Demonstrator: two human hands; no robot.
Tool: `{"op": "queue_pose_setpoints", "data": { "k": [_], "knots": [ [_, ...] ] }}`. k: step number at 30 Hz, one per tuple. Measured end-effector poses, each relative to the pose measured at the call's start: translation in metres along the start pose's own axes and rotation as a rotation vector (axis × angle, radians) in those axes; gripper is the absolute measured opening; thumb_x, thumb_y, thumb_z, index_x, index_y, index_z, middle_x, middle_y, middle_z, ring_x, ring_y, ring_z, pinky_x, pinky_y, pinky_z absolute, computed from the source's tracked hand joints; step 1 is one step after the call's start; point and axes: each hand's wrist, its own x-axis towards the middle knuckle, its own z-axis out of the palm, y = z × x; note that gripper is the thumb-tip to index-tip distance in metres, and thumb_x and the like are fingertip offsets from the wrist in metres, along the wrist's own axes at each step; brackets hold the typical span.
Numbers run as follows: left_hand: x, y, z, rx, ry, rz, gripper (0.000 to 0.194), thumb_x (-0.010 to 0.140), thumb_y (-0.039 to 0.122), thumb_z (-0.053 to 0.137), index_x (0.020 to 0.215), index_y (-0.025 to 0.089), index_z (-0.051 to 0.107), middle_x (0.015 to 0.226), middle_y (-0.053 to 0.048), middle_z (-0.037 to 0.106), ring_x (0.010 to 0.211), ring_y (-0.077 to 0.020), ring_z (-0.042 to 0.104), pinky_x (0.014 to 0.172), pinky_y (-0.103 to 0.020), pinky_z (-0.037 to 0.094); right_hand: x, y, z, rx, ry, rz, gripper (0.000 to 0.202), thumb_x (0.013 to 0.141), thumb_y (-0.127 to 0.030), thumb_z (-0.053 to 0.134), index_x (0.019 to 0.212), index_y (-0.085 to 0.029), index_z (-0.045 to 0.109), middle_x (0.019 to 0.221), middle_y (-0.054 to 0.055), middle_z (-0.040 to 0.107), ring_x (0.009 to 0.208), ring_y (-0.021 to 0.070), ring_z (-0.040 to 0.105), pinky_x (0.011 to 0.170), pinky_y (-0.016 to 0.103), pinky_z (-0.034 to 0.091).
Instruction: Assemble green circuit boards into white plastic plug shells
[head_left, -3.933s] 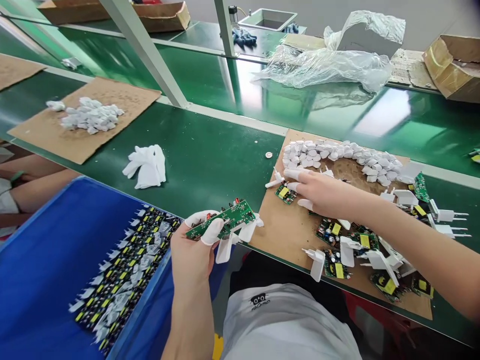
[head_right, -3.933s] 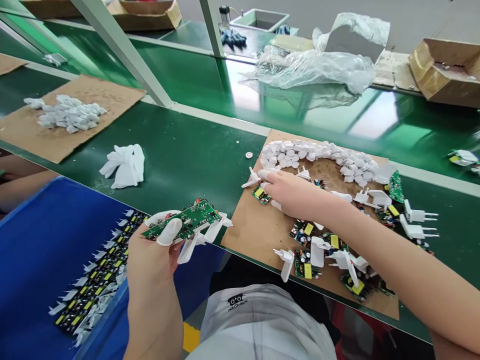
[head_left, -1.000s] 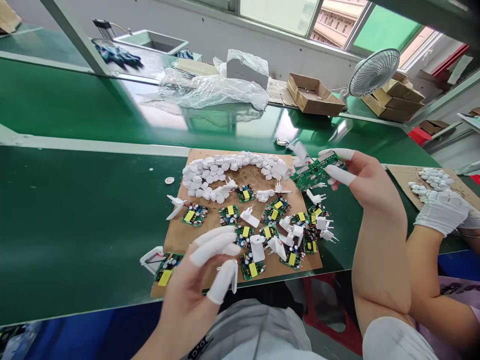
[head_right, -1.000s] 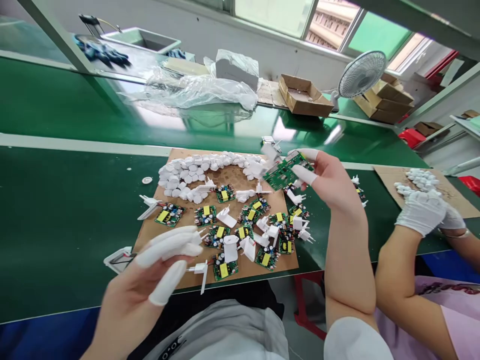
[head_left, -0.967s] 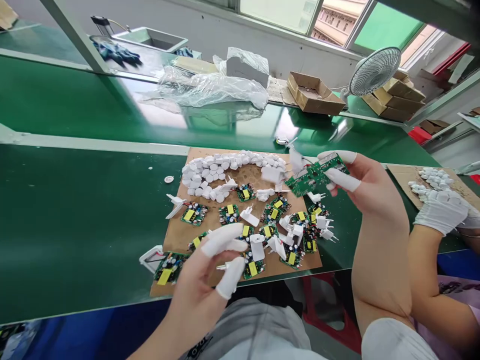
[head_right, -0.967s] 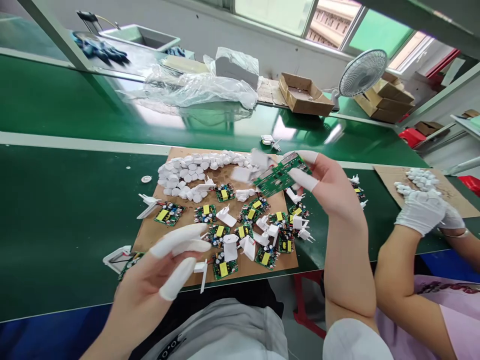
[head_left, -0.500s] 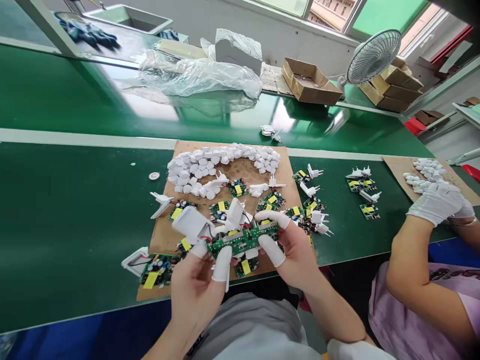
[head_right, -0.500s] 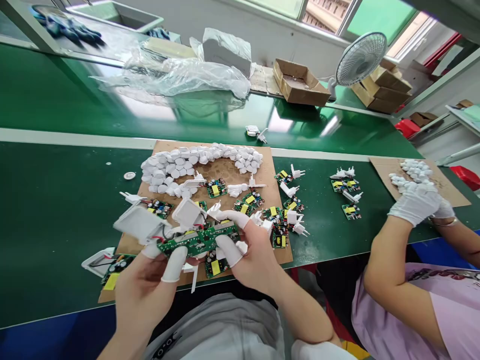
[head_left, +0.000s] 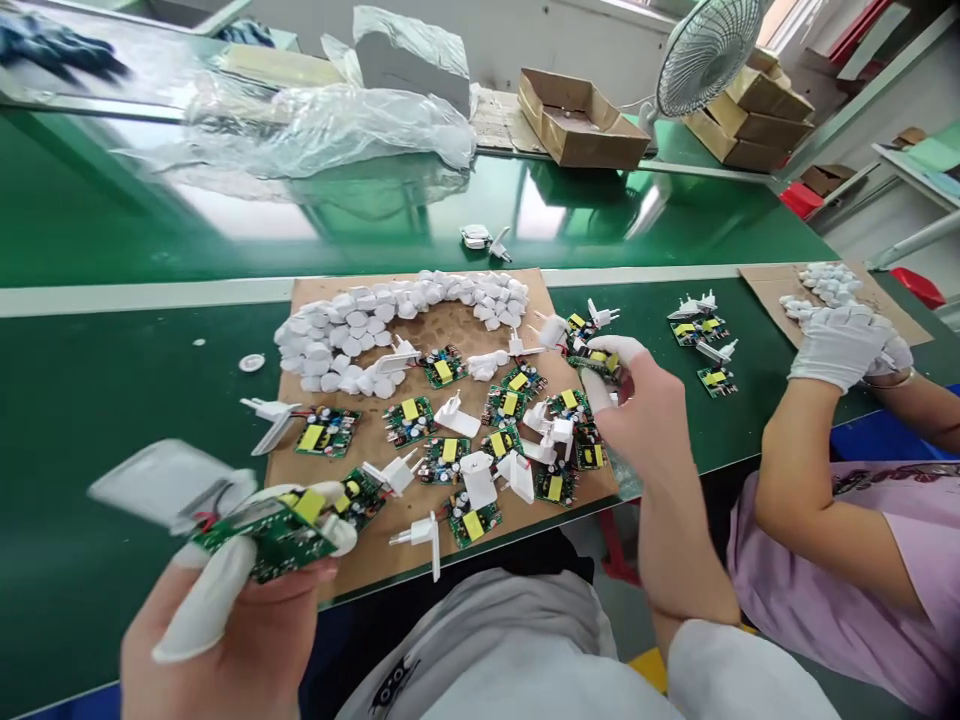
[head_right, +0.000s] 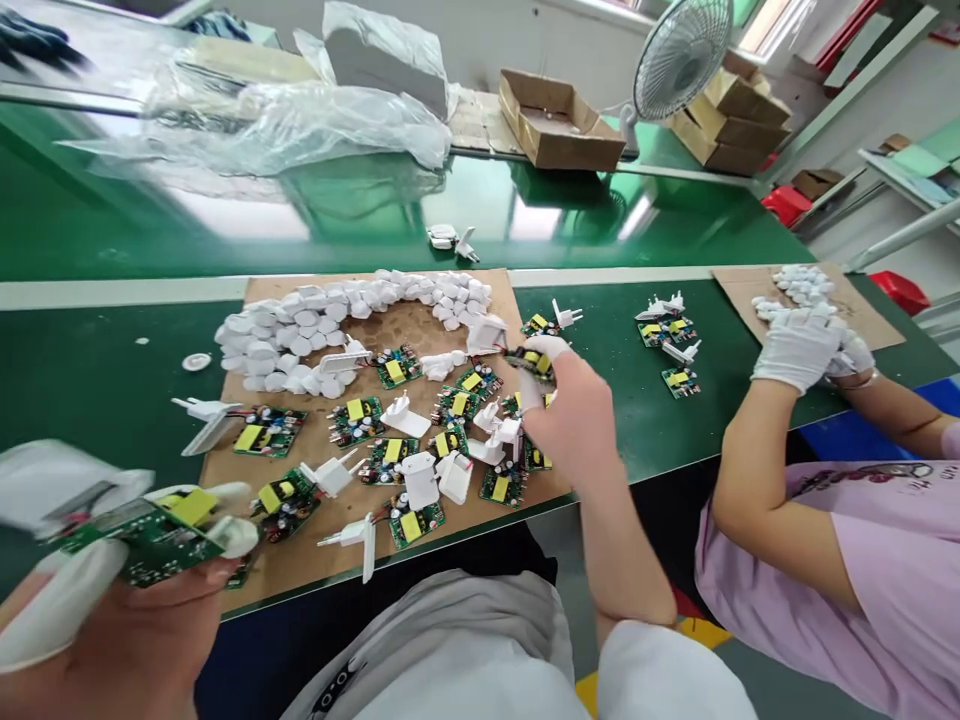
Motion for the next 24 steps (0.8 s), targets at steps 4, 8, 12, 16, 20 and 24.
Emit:
{"op": "queue_pose_setpoints", "data": {
  "k": [4, 8, 12, 16, 20, 24],
  "knots": [
    [-0.007, 0.006, 0.027, -0.232, 0.097, -0.217, 0.017, 0.077, 0.038, 0.083, 0.073, 0.023, 0.074, 0.071, 0.001, 0.078, 0.058, -0.0178, 0.070, 0.042, -0.023, 0.057, 0.043, 0.015, 0.007, -0.442, -0.356, 0.025, 0.032, 0.092, -0.010, 0.055, 0.121, -0.014, 0.068, 0.108, 0.017, 0.078, 0.099, 0.0332, 0.072, 0.074, 0.035, 0.050],
    [-0.008, 0.011, 0.026, -0.250, 0.051, -0.263, 0.030, 0.070, 0.035, 0.089, 0.096, 0.020, 0.082, 0.079, -0.005, 0.081, 0.061, -0.0224, 0.074, 0.034, -0.021, 0.049, 0.050, 0.013, 0.014, -0.475, -0.489, -0.055, 0.022, 0.093, -0.021, 0.064, 0.113, -0.017, 0.073, 0.113, 0.017, 0.078, 0.100, 0.0323, 0.072, 0.072, 0.033, 0.048],
    [-0.002, 0.013, 0.012, -0.286, -0.032, -0.255, 0.039, 0.064, 0.039, 0.094, 0.095, 0.019, 0.082, 0.077, -0.007, 0.080, 0.055, -0.0226, 0.072, 0.031, -0.021, 0.045, 0.054, 0.010, -0.001, -0.431, -0.541, -0.063, 0.030, 0.096, -0.033, 0.063, 0.122, -0.021, 0.073, 0.105, 0.011, 0.081, 0.090, 0.0304, 0.074, 0.068, 0.033, 0.048],
    [-0.002, 0.013, 0.008, -0.294, -0.065, -0.249, 0.038, 0.068, 0.044, 0.092, 0.095, 0.019, 0.082, 0.079, -0.008, 0.081, 0.056, -0.0232, 0.071, 0.033, -0.023, 0.046, 0.073, -0.013, 0.002, -0.351, -0.522, -0.215, 0.033, 0.098, -0.027, 0.057, 0.126, -0.018, 0.072, 0.108, 0.013, 0.079, 0.099, 0.0324, 0.072, 0.074, 0.035, 0.049],
    [-0.013, 0.017, 0.015, -0.233, -0.041, -0.284, 0.032, 0.079, 0.042, 0.084, 0.099, 0.018, 0.082, 0.085, -0.011, 0.081, 0.057, -0.0217, 0.071, 0.037, -0.023, 0.046, 0.100, -0.038, 0.031, -0.345, -0.748, -0.437, 0.032, 0.091, -0.007, 0.054, 0.113, -0.017, 0.074, 0.111, 0.013, 0.077, 0.111, 0.0330, 0.068, 0.081, 0.035, 0.049],
    [-0.018, 0.021, 0.016, -0.232, 0.006, -0.317, 0.032, 0.077, 0.040, 0.084, 0.098, 0.016, 0.082, 0.086, -0.012, 0.080, 0.060, -0.0214, 0.070, 0.038, -0.023, 0.044, 0.121, -0.045, 0.054, -0.425, -0.837, -0.495, 0.026, 0.078, 0.001, 0.058, 0.090, -0.017, 0.073, 0.092, 0.011, 0.074, 0.093, 0.0308, 0.066, 0.072, 0.034, 0.046]
  ]
}}
